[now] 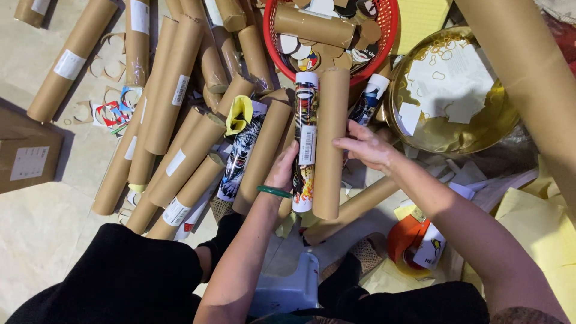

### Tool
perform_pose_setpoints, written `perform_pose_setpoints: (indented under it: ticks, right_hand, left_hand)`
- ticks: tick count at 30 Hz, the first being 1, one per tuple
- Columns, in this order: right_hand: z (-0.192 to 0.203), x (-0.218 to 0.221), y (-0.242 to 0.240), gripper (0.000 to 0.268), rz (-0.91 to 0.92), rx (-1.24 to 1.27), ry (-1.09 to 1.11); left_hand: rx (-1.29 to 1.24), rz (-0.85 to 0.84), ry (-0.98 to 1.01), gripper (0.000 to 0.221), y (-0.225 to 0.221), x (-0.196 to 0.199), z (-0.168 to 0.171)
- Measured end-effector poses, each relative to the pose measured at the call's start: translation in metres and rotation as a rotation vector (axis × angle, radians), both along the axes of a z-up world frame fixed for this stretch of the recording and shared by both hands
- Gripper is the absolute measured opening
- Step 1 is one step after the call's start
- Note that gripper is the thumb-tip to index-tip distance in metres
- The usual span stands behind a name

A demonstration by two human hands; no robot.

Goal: The person rolls up printed posters, inserts them into protective cardboard tubes, applies labels, and wraps them in yellow paper while sitting on the floor.

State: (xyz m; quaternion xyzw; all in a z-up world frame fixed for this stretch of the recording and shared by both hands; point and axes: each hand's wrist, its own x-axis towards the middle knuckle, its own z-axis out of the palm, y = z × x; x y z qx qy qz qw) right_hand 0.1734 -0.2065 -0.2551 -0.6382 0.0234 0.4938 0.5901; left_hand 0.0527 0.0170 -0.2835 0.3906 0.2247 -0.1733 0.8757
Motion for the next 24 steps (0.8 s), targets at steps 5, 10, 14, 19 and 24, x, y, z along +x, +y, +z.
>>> perform_pose_setpoints:
  ticks: [5, 10, 14, 19, 24]
  right_hand:
    - [0.02, -0.014, 0.007, 0.063, -0.098, -0.07, -0.448]
    - [0.072, -0.025, 0.027, 0.025, 0.016, 0.087, -1.034]
    - [0.086, -0.023, 0.035, 0.011, 0.027, 0.019, -1.042]
    - [0.096, -0.018, 0.034, 0.017, 0.014, 0.011, -0.946]
    - [0.092, -0.01, 0.028, 0.019, 0.398, -0.245, -1.537]
  left_hand:
    - [0.192, 0.073, 0.048, 0.055, 0.008, 0.001, 0.006]
    - [-0.021, -0.061, 0.05, 0.057, -0.004, 0.002, 0.037]
    - [0.2, -0.08, -0.097, 0.062, -0.019, 0.001, 0.037]
    - [0.281, -0.083, -0.154, 0.044, -0.025, 0.007, 0.059]
    - [0.438, -0.183, -0.107, 0.043, -0.027, 0.001, 0.057]
